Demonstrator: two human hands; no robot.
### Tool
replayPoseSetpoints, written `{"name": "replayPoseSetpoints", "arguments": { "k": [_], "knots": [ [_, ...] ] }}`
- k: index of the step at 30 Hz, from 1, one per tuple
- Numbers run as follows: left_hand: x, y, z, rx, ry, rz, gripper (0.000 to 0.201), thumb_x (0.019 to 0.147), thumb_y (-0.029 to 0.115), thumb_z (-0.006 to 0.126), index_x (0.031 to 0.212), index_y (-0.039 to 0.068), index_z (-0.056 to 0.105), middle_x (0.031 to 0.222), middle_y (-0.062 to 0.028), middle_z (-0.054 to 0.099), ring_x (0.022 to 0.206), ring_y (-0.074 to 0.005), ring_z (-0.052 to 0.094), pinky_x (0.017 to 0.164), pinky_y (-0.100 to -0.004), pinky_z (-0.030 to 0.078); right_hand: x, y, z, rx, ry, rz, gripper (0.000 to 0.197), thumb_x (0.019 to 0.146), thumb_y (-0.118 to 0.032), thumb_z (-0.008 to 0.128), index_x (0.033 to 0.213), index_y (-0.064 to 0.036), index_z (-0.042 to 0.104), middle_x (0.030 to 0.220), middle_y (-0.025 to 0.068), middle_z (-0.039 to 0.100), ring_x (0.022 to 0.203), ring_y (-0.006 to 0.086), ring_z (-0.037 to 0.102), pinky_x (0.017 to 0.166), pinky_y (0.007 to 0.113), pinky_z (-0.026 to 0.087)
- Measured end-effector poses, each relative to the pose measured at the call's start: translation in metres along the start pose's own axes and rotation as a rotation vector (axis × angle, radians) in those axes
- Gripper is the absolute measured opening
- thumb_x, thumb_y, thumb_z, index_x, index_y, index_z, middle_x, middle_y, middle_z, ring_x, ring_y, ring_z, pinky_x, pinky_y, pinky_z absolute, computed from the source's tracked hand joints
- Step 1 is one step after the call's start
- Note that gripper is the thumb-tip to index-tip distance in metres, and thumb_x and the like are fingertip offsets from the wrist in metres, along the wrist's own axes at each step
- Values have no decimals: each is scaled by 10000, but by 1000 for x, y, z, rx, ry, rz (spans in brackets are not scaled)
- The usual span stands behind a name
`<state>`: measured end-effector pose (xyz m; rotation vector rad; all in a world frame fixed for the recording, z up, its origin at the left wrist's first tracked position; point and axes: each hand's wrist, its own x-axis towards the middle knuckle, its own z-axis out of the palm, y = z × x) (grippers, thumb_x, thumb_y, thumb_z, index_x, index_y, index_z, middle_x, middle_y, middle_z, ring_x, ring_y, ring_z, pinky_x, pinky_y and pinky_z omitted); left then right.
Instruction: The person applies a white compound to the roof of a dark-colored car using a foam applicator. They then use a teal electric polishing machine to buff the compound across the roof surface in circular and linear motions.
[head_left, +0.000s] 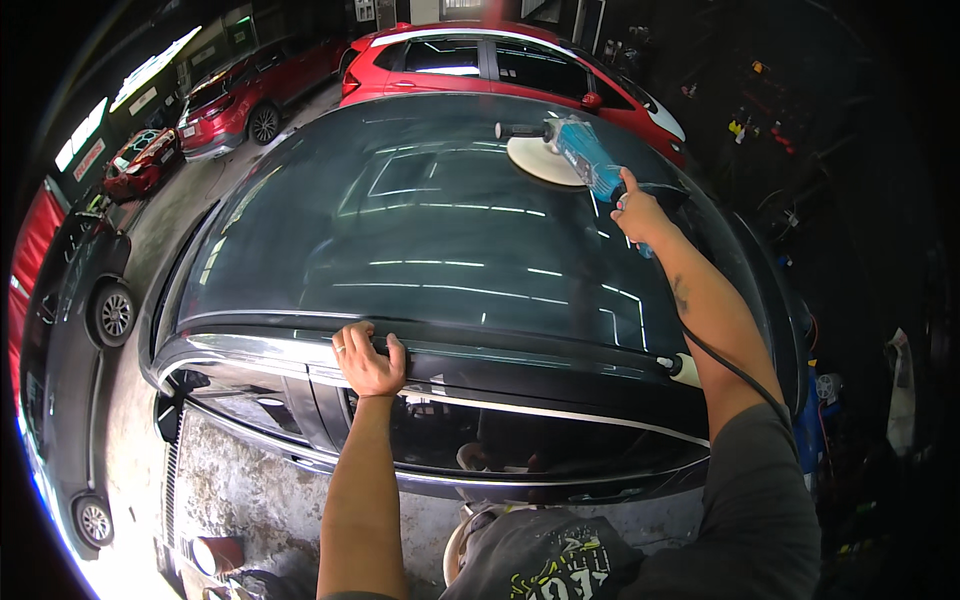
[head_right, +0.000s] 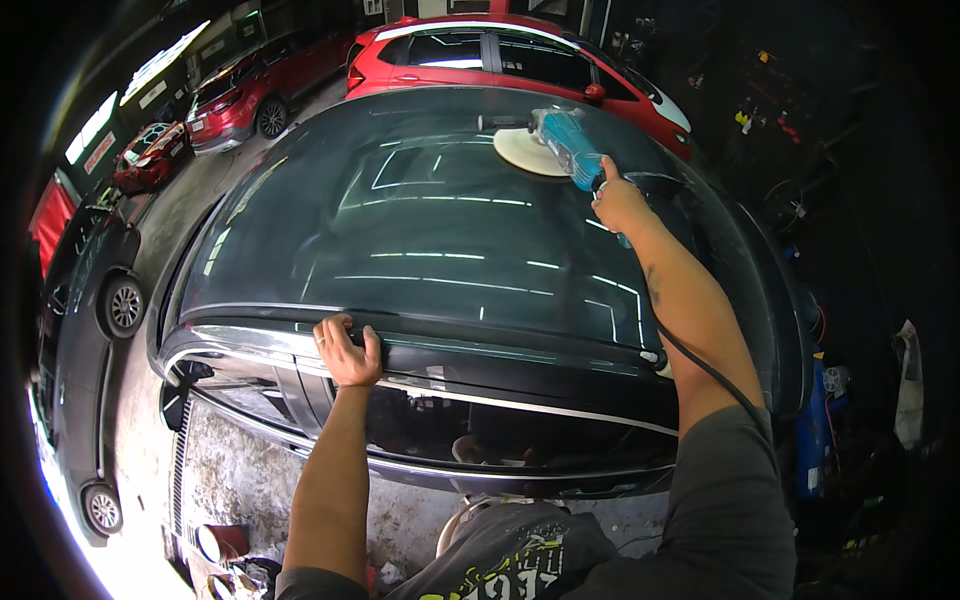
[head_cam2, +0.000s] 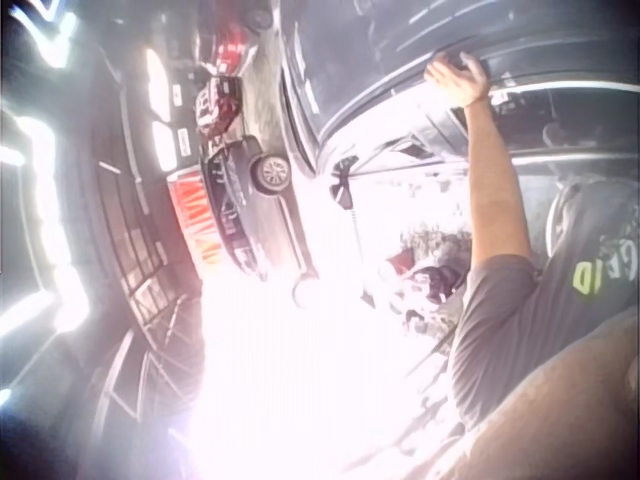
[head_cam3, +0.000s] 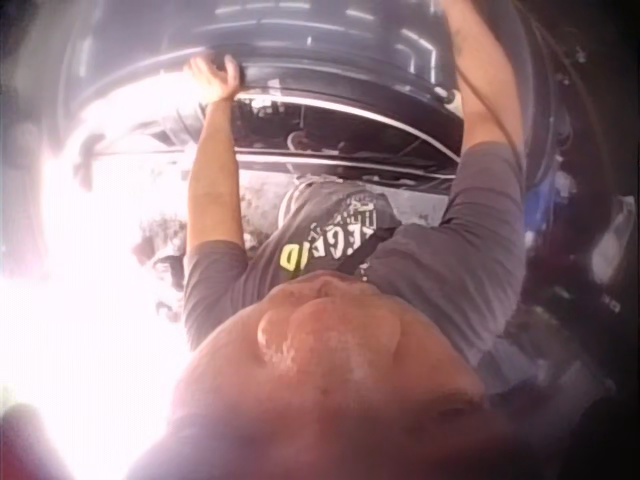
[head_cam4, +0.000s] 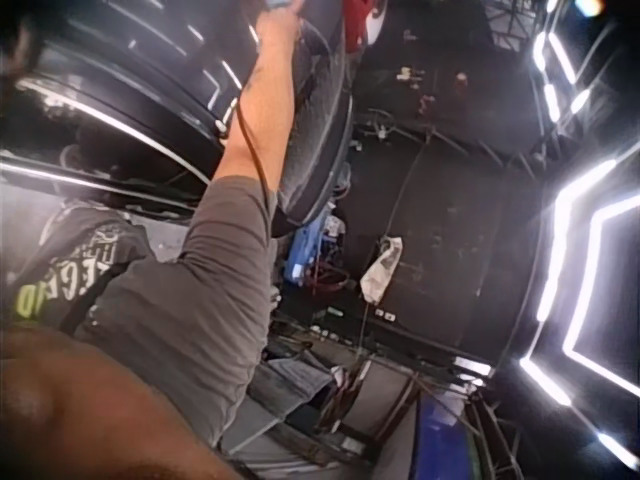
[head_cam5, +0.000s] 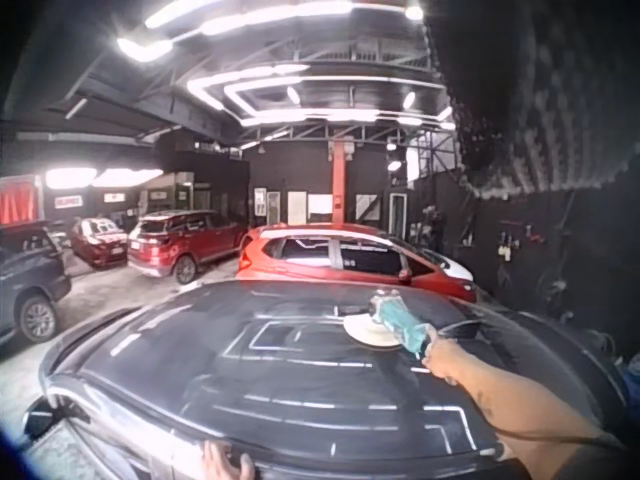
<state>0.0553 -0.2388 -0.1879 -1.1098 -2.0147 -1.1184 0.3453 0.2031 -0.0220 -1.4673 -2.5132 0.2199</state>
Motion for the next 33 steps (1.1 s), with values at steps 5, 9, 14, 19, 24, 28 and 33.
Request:
{"name": "replayPoseSetpoints", "arguments": {
  "k": [5, 9, 14, 19, 24, 28, 33],
  "knots": [
    [0, -1, -4, 16, -1, -4, 324, 840, 191, 733, 1089, 31, 602, 1051, -167, 628, 1015, -404, 573, 945, -527, 454, -10, -44, -6, 30, -36, -55, 1039, 998, -208, 770, 1792, -196, 101, 1397, 261, 719, 1292, 461, 697, 1110, 513, 537],
    [0, -1, 0, 9, 4, 2, 321, 839, 193, 734, 1083, 33, 599, 1044, -163, 620, 1014, -401, 568, 938, -524, 452, -1, -78, 3, 6, 9, -128, 1003, 1007, -182, 761, 1790, -220, 135, 1393, 228, 731, 1297, 436, 701, 1105, 500, 545],
    [0, -2, -4, 0, 12, 6, 313, 840, 197, 734, 1072, 30, 605, 1039, -162, 624, 1006, -398, 569, 932, -517, 454, 2, -135, 5, 62, -101, -148, 986, 1005, -177, 760, 1787, -233, 163, 1357, 127, 764, 1276, 379, 720, 1091, 480, 558],
    [1, -1, -4, -2, 8, 4, 309, 844, 204, 729, 1070, 30, 609, 1042, -164, 633, 1003, -404, 574, 937, -524, 459, 18, -168, 36, 63, -30, -366, 965, 1013, -166, 760, 1776, -202, 170, 1249, 182, 788, 1141, 409, 764, 980, 489, 610],
    [2, -3, -3, -27, 9, 20, 306, 837, 199, 730, 1056, 21, 611, 1003, -178, 625, 972, -413, 569, 915, -533, 456, 7, -231, 48, 181, -34, -457, 902, 951, -96, 682, 1753, -132, 271, 1194, 244, 786, 1104, 443, 769, 963, 534, 605],
    [0, -4, -1, -18, 6, 28, 329, 834, 211, 730, 1066, 12, 608, 978, -184, 601, 952, -403, 553, 900, -526, 447, -19, -258, 38, 87, -54, -417, 937, 960, -89, 689, 1773, -190, 235, 1204, 209, 785, 1107, 424, 769, 949, 533, 609],
    [4, -2, -8, -7, 16, 46, 279, 864, 196, 697, 1050, 15, 595, 956, -183, 566, 941, -394, 521, 871, -516, 429, -41, -242, 20, 105, -125, -360, 956, 984, -114, 710, 1782, -206, 192, 1241, 160, 788, 1095, 396, 769, 926, 507, 611]
  ]
}}
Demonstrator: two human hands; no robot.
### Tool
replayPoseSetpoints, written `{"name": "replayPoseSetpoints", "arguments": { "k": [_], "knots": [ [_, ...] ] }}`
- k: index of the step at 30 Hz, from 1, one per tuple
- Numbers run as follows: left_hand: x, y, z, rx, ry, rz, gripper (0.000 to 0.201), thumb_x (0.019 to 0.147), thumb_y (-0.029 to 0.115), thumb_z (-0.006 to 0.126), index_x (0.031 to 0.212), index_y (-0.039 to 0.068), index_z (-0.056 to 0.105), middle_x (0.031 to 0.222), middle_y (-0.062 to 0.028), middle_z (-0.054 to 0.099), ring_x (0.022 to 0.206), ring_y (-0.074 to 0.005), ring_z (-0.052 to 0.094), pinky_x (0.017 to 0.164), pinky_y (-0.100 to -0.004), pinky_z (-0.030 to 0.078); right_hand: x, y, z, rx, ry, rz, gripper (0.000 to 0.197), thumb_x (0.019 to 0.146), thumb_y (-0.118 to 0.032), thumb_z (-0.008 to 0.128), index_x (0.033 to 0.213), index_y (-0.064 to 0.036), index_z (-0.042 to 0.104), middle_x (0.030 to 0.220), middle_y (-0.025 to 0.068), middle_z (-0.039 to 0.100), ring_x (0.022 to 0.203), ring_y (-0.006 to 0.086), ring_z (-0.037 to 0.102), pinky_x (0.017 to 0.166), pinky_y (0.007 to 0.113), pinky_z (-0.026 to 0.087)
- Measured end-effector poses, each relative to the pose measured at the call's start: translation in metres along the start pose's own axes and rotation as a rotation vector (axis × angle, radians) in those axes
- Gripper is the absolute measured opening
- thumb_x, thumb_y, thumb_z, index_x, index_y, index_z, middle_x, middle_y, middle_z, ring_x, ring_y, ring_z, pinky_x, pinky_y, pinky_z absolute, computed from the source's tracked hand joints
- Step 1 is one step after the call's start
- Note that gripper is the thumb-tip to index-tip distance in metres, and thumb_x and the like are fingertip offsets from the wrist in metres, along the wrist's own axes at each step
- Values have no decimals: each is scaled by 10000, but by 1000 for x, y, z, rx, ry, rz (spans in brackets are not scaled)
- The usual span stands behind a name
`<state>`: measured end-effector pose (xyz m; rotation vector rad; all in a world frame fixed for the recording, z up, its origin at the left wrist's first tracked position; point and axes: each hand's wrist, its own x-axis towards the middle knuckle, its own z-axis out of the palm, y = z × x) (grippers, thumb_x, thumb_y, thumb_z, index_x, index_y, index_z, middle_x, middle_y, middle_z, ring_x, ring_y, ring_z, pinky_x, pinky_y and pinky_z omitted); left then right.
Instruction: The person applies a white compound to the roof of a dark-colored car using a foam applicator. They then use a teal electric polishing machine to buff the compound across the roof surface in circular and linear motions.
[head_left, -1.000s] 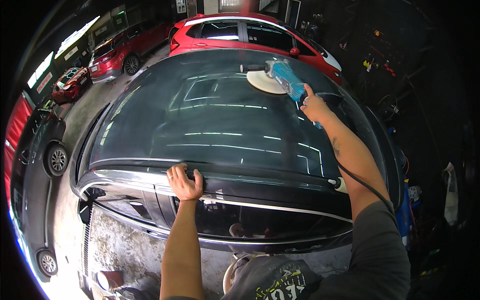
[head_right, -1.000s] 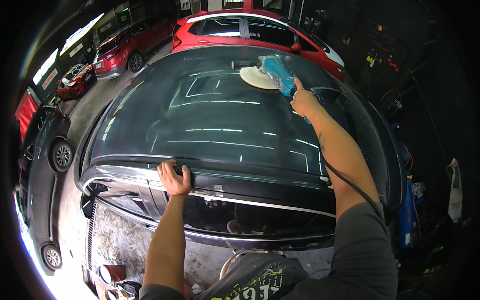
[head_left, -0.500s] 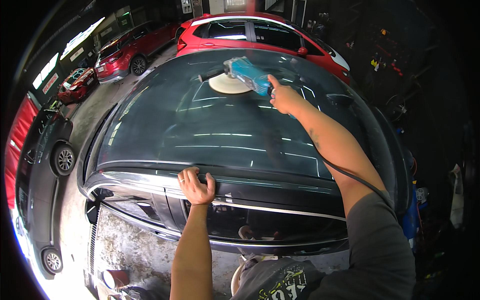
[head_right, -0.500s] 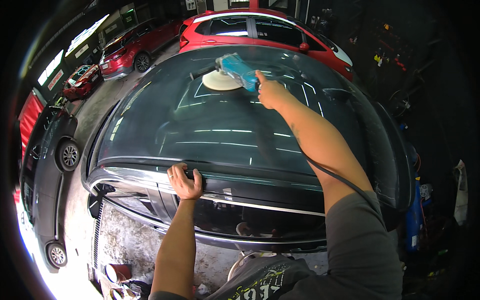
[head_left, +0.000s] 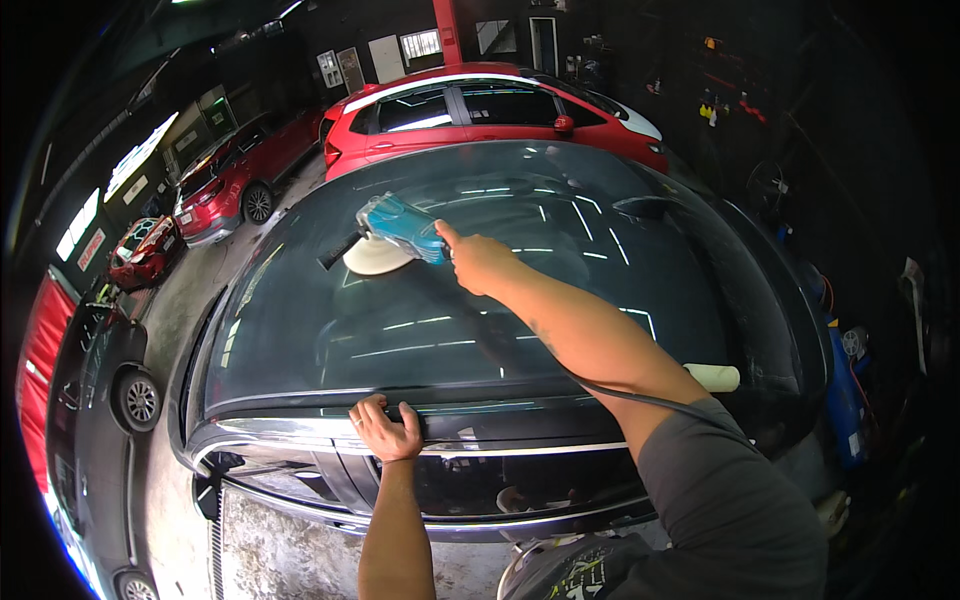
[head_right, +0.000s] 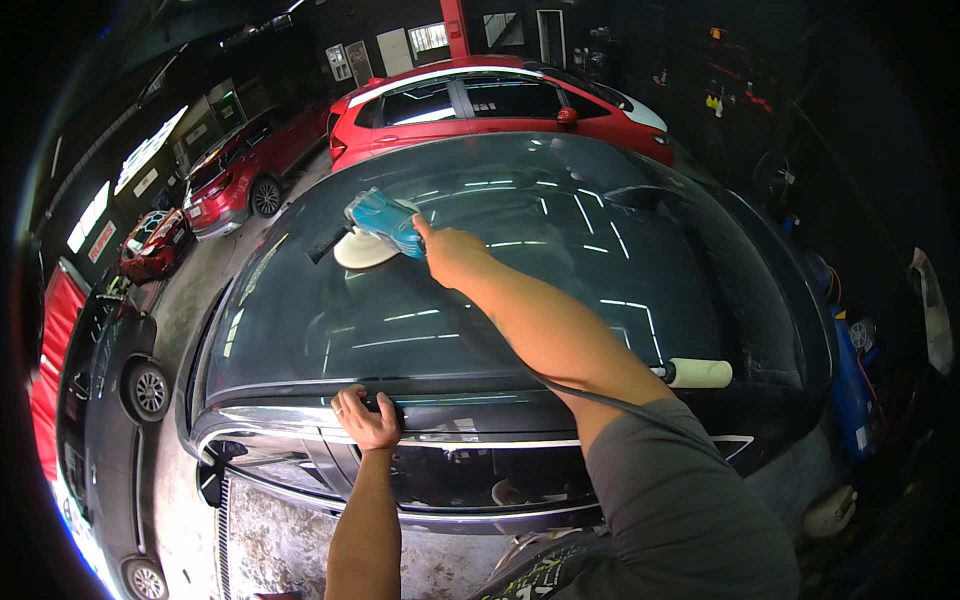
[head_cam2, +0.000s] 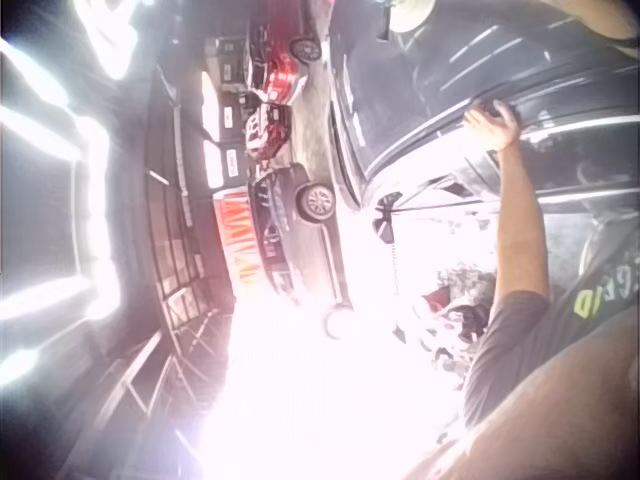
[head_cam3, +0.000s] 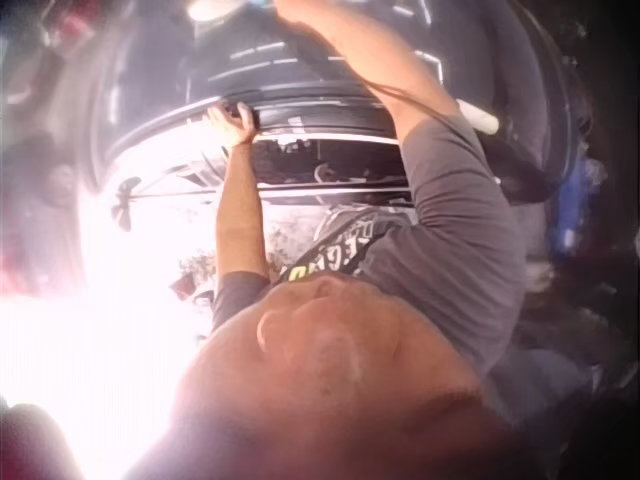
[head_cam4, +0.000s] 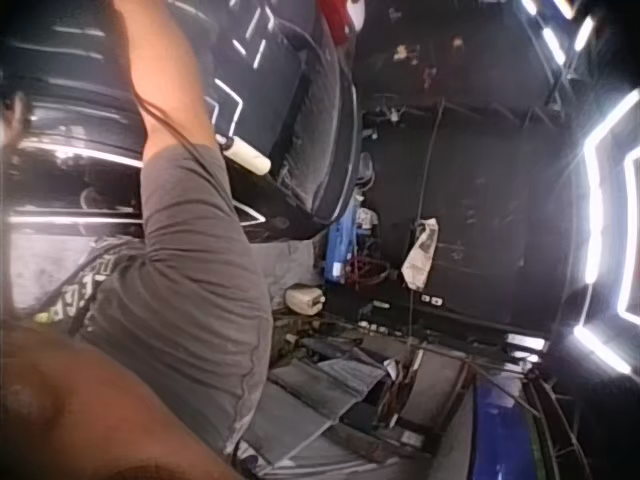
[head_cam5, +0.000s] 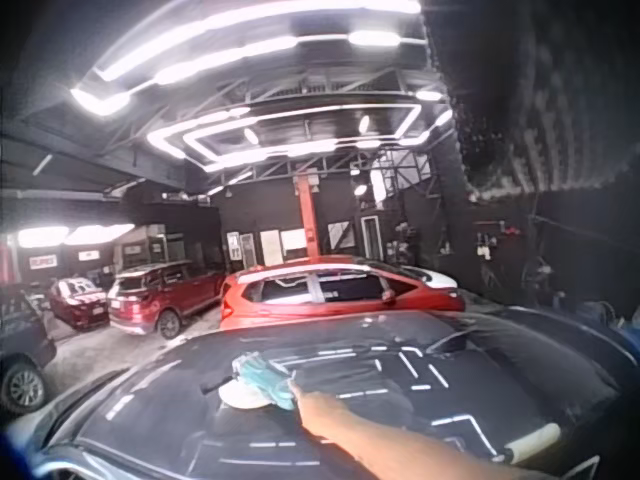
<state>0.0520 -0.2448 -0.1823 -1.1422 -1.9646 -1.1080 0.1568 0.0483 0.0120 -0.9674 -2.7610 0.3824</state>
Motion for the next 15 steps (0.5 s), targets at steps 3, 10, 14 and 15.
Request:
{"name": "replayPoseSetpoints", "arguments": {
  "k": [3, 10, 14, 15],
  "knots": [
    [0, 6, 6, -7, -14, -5, 302, 850, 211, 706, 1057, 17, 600, 967, -178, 585, 956, -395, 537, 891, -526, 439, -14, 57, 8, -1, 109, -1, 951, 995, -134, 710, 1781, -202, 180, 1244, 129, 798, 1101, 371, 772, 937, 490, 611],
    [-4, 4, 5, 19, -21, -25, 319, 847, 223, 717, 1078, 32, 606, 982, -167, 591, 981, -393, 546, 915, -525, 446, -91, 181, -38, 7, 160, 121, 939, 975, -125, 755, 1742, -217, 221, 1169, 122, 815, 1111, 384, 775, 963, 502, 609],
    [-4, 3, 4, 24, -14, -31, 320, 849, 226, 714, 1081, 34, 606, 981, -163, 592, 982, -394, 545, 919, -524, 444, -115, 213, -61, -8, 128, 366, 1011, 1001, -163, 772, 1784, -220, 134, 1309, 139, 779, 1231, 384, 740, 1057, 491, 577],
    [-5, 2, 4, 27, -11, -35, 319, 849, 227, 712, 1081, 34, 607, 981, -162, 592, 982, -394, 545, 920, -524, 444, -115, 218, -65, 4, 126, 403, 1020, 1001, -167, 774, 1787, -222, 126, 1318, 143, 775, 1231, 387, 740, 1059, 491, 576]
  ]
}}
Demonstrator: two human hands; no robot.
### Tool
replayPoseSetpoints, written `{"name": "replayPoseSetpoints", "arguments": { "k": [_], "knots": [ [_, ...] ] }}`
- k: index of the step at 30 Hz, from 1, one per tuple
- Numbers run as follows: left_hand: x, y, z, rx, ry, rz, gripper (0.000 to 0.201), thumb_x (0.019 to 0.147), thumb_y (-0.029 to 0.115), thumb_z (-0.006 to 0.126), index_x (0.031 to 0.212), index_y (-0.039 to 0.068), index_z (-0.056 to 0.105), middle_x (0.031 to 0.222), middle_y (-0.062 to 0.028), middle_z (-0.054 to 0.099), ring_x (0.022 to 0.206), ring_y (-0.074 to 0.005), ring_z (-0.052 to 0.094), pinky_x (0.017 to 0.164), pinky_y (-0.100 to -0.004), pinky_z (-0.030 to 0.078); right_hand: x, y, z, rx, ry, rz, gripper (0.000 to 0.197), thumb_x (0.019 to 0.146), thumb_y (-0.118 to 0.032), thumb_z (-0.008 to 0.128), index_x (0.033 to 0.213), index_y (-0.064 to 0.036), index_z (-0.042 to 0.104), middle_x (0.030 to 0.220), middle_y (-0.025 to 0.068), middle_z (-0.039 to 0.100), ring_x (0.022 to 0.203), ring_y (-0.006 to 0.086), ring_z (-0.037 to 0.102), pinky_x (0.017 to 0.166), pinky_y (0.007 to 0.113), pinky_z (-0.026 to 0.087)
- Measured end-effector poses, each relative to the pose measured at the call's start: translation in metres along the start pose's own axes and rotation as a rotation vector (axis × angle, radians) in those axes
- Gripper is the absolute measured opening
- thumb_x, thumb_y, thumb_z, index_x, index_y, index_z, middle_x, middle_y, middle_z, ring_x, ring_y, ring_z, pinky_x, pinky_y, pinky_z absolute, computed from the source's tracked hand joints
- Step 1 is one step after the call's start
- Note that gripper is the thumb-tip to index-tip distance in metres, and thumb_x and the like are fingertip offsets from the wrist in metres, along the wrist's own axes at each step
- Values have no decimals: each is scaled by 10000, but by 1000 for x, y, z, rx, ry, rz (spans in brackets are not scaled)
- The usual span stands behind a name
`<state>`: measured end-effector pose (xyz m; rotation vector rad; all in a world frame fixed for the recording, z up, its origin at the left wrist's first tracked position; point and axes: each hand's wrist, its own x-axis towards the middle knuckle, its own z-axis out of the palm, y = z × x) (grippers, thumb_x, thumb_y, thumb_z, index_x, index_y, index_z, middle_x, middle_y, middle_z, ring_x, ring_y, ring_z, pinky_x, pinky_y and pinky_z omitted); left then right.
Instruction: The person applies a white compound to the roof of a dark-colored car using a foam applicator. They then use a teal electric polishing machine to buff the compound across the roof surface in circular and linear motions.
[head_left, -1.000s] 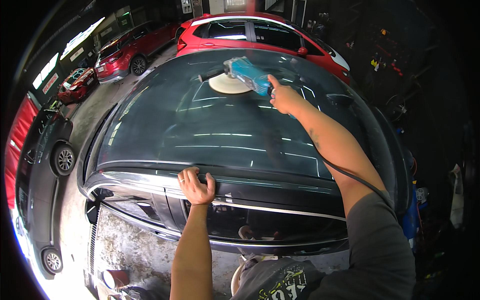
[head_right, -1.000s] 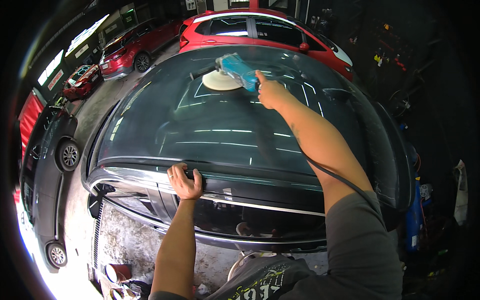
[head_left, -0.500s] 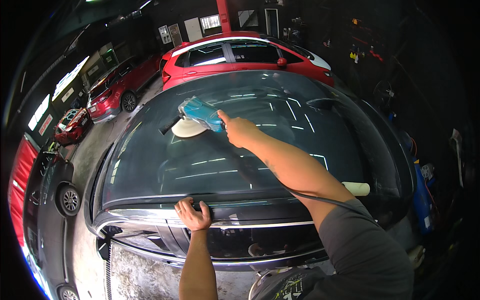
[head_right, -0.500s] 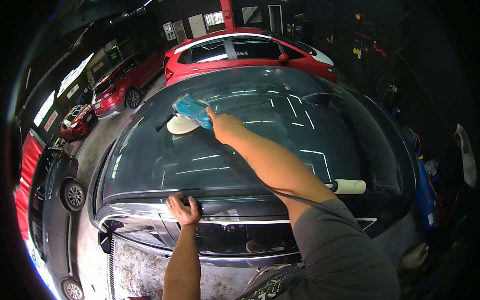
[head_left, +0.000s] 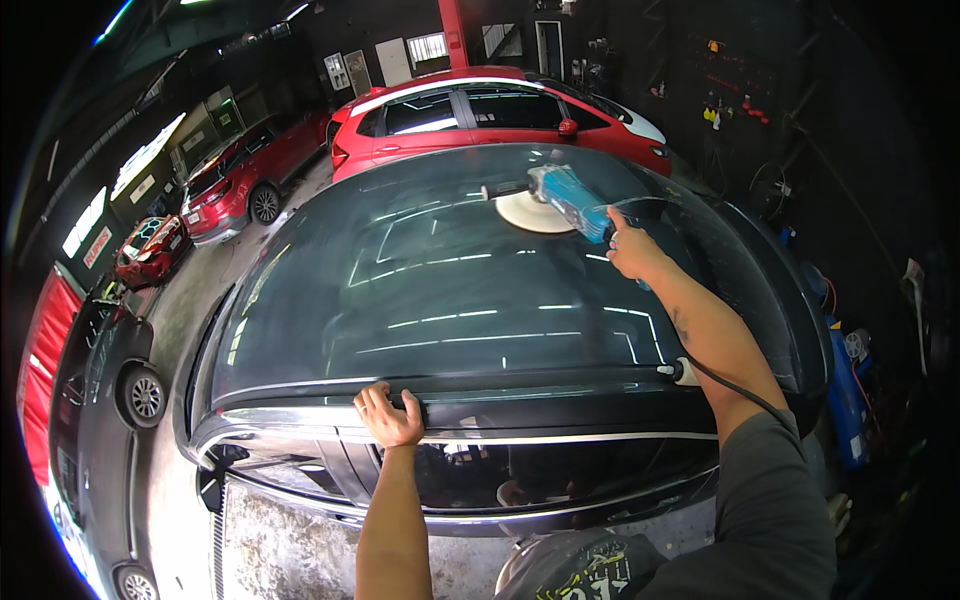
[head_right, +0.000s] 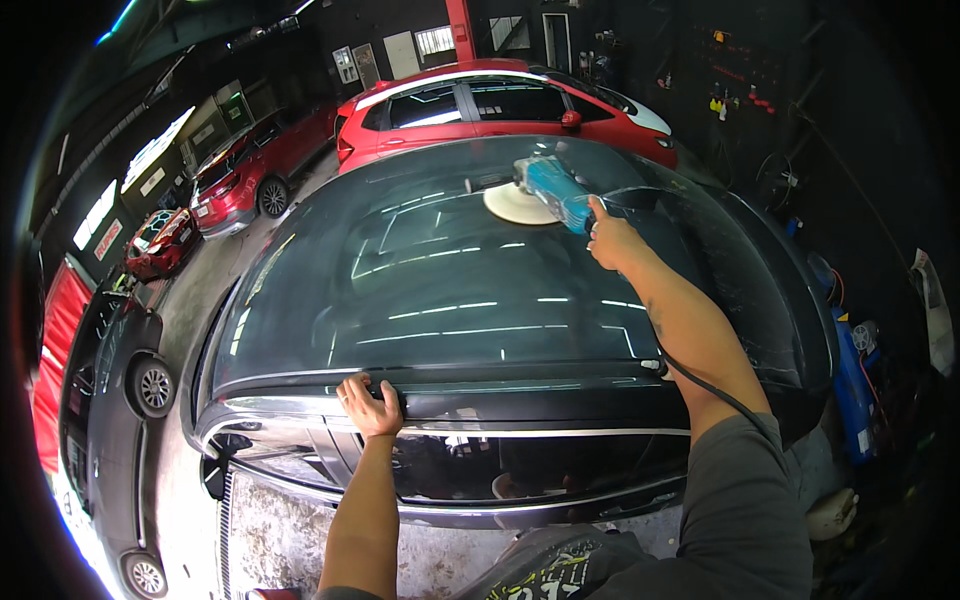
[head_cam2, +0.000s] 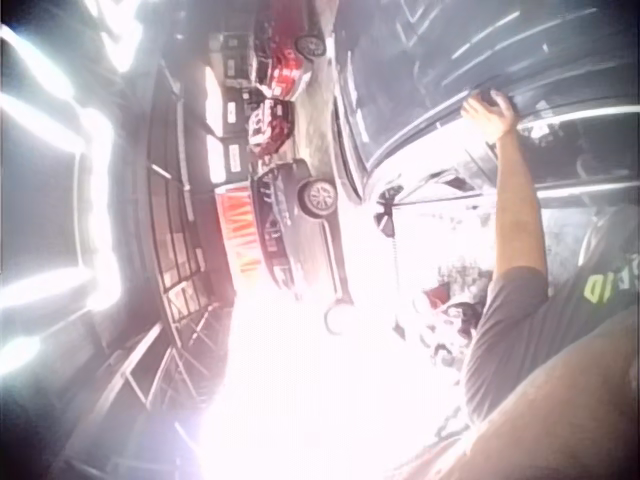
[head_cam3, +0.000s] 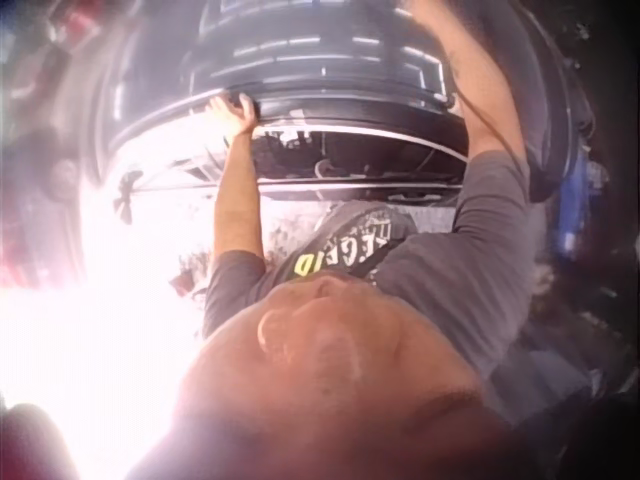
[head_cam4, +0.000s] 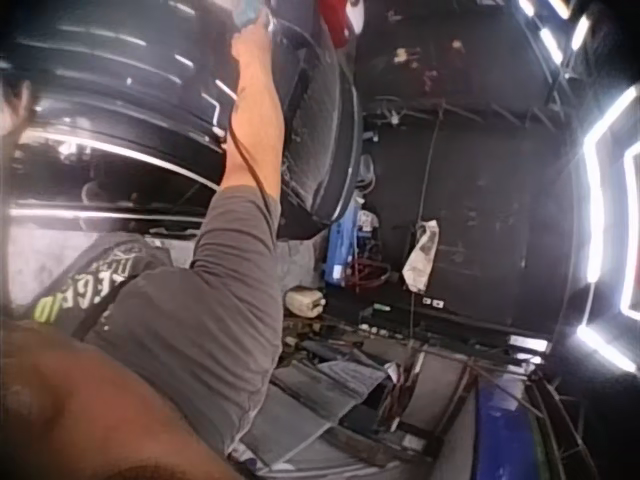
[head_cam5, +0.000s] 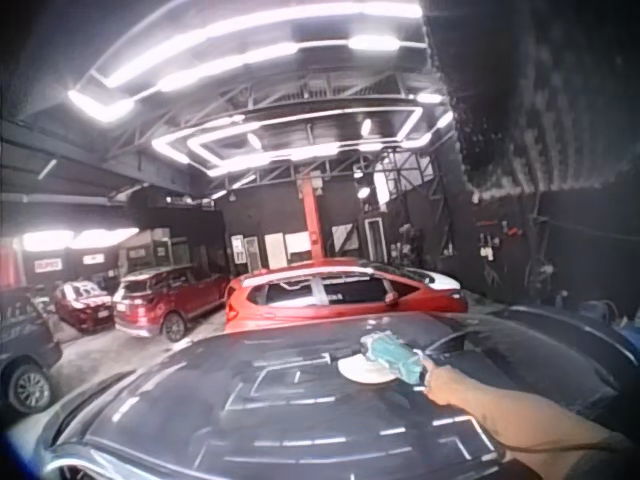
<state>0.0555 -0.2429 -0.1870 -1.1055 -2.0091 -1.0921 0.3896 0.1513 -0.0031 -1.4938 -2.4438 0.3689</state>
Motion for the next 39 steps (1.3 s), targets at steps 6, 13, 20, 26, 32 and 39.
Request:
{"name": "replayPoseSetpoints", "arguments": {
  "k": [6, 13, 20, 26, 32, 39],
  "knots": [
    [2, 1, 2, 8, -4, 21, 323, 841, 215, 718, 1078, 26, 605, 978, -173, 590, 968, -395, 548, 902, -525, 448, 45, 0, 11, -90, 46, 65, 1021, 1002, -154, 744, 1799, -204, 108, 1332, 206, 753, 1224, 404, 739, 1057, 492, 574],
    [6, 4, 0, -36, -2, 30, 289, 844, 171, 707, 1054, 13, 585, 978, -190, 582, 943, -404, 536, 893, -523, 447, 105, -69, 37, -39, 22, -41, 980, 948, -16, 632, 1792, -150, 152, 1276, 302, 751, 1192, 446, 754, 1028, 512, 588],
    [5, 1, 0, -30, 9, 30, 315, 831, 169, 718, 1072, 20, 582, 1014, -187, 609, 957, -416, 558, 899, -524, 458, 134, -149, 71, -186, 11, -175, 1050, 982, -161, 778, 1792, -180, 111, 1217, 173, 804, 1169, 403, 762, 1019, 488, 585],
    [8, 4, 3, -42, 12, 27, 326, 813, 163, 721, 1068, 20, 578, 1009, -184, 607, 956, -413, 559, 903, -529, 454, 136, -213, 102, 16, -53, -391, 976, 975, -119, 714, 1784, -205, 176, 1224, 187, 793, 1156, 402, 765, 1000, 504, 596],
    [3, -4, 1, -35, 21, 21, 323, 821, 203, 736, 1064, 38, 603, 1024, -162, 620, 962, -400, 572, 899, -516, 456, 124, -277, 109, -36, -97, -407, 933, 965, -54, 615, 1788, -211, 203, 1386, 230, 733, 1254, 427, 734, 1051, 539, 587],
    [2, -5, 0, -42, 20, 19, 332, 818, 208, 737, 1072, 36, 609, 1014, -163, 620, 969, -402, 578, 902, -517, 465, 139, -269, 93, -99, -75, -207, 899, 1000, -77, 593, 1790, -186, 178, 1476, 260, 680, 1344, 424, 691, 1125, 532, 555]
  ]
}}
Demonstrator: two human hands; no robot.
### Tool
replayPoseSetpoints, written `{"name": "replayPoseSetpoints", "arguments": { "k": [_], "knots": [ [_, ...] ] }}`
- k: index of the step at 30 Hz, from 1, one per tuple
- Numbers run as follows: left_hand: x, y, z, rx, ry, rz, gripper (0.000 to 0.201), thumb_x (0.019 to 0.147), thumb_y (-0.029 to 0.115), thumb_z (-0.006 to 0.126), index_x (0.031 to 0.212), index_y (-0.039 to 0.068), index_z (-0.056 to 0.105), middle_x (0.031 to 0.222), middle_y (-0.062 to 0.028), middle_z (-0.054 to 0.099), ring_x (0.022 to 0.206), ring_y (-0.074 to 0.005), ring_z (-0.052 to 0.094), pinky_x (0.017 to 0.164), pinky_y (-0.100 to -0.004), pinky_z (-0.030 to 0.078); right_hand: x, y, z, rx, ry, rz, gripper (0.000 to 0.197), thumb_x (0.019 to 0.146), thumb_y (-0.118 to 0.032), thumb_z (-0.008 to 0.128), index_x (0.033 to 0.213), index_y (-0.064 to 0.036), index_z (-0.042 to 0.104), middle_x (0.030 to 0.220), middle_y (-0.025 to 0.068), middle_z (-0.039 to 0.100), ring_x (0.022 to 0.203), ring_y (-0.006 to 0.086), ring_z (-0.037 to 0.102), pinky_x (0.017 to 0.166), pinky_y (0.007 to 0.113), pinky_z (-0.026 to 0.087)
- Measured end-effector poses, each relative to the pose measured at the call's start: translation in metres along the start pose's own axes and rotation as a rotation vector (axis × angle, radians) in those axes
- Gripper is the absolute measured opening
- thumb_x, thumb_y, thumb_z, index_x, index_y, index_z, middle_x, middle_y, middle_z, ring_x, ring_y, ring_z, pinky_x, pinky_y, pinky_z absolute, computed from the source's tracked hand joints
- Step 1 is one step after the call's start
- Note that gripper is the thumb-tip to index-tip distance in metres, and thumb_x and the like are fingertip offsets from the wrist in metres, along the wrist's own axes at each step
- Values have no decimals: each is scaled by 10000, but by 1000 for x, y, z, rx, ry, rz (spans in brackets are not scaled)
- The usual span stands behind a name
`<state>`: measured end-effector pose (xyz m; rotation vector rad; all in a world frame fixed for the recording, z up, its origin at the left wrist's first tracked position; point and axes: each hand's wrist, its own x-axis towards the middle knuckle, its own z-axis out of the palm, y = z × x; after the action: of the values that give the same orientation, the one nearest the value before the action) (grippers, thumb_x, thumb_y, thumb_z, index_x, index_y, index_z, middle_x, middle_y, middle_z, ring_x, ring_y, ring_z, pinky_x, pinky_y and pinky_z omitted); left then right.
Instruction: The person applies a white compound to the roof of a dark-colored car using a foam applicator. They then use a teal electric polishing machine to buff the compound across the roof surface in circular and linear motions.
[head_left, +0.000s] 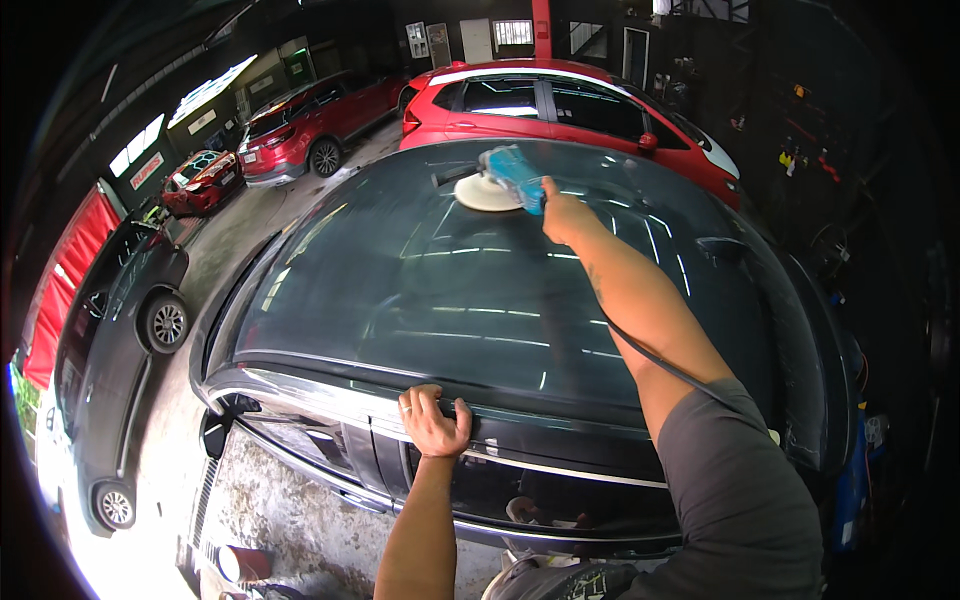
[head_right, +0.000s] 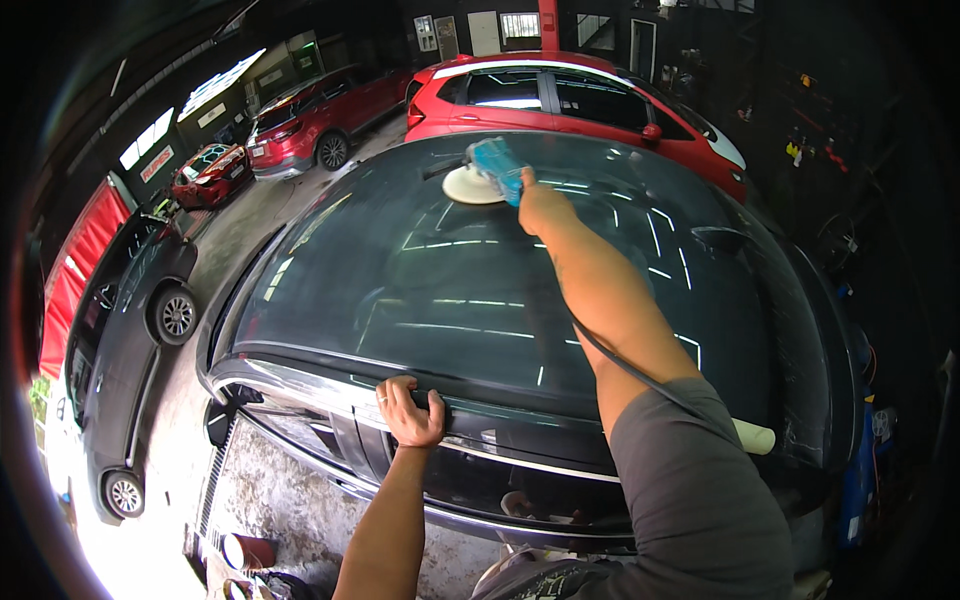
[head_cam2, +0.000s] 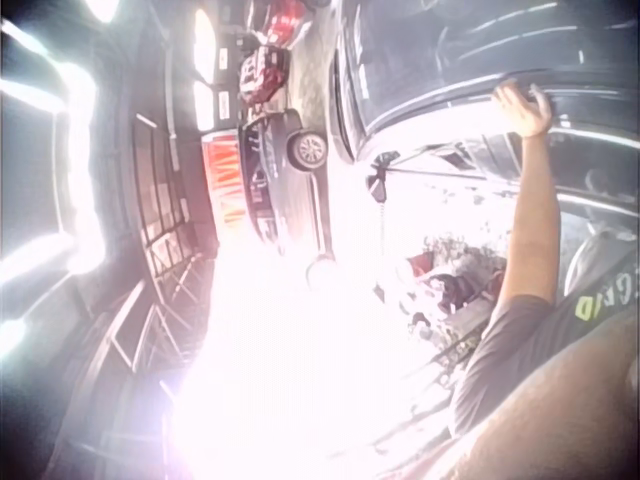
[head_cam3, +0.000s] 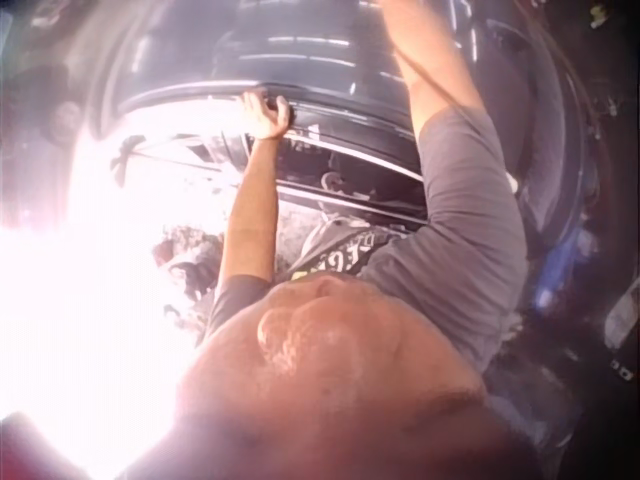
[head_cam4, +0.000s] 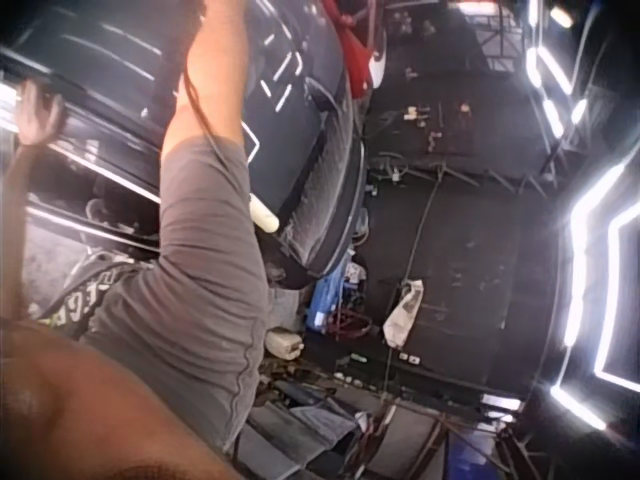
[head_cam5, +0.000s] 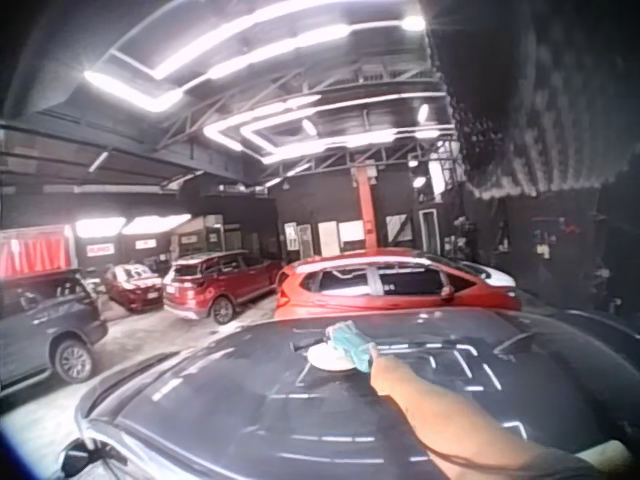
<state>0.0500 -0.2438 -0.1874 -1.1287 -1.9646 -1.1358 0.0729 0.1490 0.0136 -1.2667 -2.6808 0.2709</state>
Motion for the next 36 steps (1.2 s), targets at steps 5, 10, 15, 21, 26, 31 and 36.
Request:
{"name": "replayPoseSetpoints", "arguments": {
  "k": [5, 10, 15, 21, 26, 31, 36],
  "knots": [
    [1, 2, 2, 13, 1, 5, 322, 820, 213, 736, 1061, 38, 615, 1002, -164, 615, 962, -399, 575, 898, -515, 465, 1, 68, -11, 16, 44, 84, 941, 973, -57, 605, 1790, -159, 151, 1406, 302, 702, 1298, 459, 705, 1103, 534, 556],
    [0, 1, 2, 13, -3, -13, 320, 825, 218, 739, 1064, 42, 622, 995, -154, 612, 963, -392, 570, 906, -510, 460, -14, 117, -21, 4, 88, 216, 1004, 925, 10, 634, 1793, -206, 179, 1420, 279, 712, 1181, 410, 777, 1021, 498, 611],
    [1, 4, -2, 25, -1, -24, 327, 825, 220, 745, 1073, 49, 620, 1016, -147, 618, 992, -396, 576, 924, -518, 463, -18, 160, -36, 77, 44, 318, 1022, 948, -5, 638, 1800, -207, 110, 1361, 265, 745, 1097, 373, 809, 945, 457, 638],
    [3, 7, 2, -10, 1, -22, 316, 825, 193, 728, 1064, 32, 600, 1030, -165, 613, 965, -399, 561, 904, -516, 451, 16, 170, -20, -15, 89, 316, 1027, 960, -46, 647, 1799, -189, 72, 1454, 283, 692, 1296, 414, 729, 1074, 471, 588],
    [1, 3, 0, 5, 4, -25, 347, 805, 209, 755, 1085, 54, 620, 1006, -146, 618, 979, -392, 582, 921, -515, 466, 45, 131, -14, -54, 62, 235, 1002, 956, -58, 643, 1795, -180, 108, 1488, 295, 669, 1341, 432, 698, 1105, 488, 568],
    [0, 0, 0, -20, -2, -50, 367, 778, 213, 772, 1076, 52, 633, 1027, -150, 638, 973, -393, 594, 909, -511, 472, 61, 76, -3, 6, -2, 145, 991, 951, -51, 623, 1795, -200, 123, 1374, 278, 739, 1061, 376, 817, 1018, 469, 605],
    [4, 5, 3, -47, 31, -15, 338, 785, 175, 758, 1054, 33, 610, 984, -159, 620, 908, -381, 579, 858, -489, 469, 90, 56, 10, -101, 24, -65, 1039, 939, -119, 679, 1770, -58, 58, 1265, 259, 780, 874, 384, 826, 857, 467, 648]
  ]
}}
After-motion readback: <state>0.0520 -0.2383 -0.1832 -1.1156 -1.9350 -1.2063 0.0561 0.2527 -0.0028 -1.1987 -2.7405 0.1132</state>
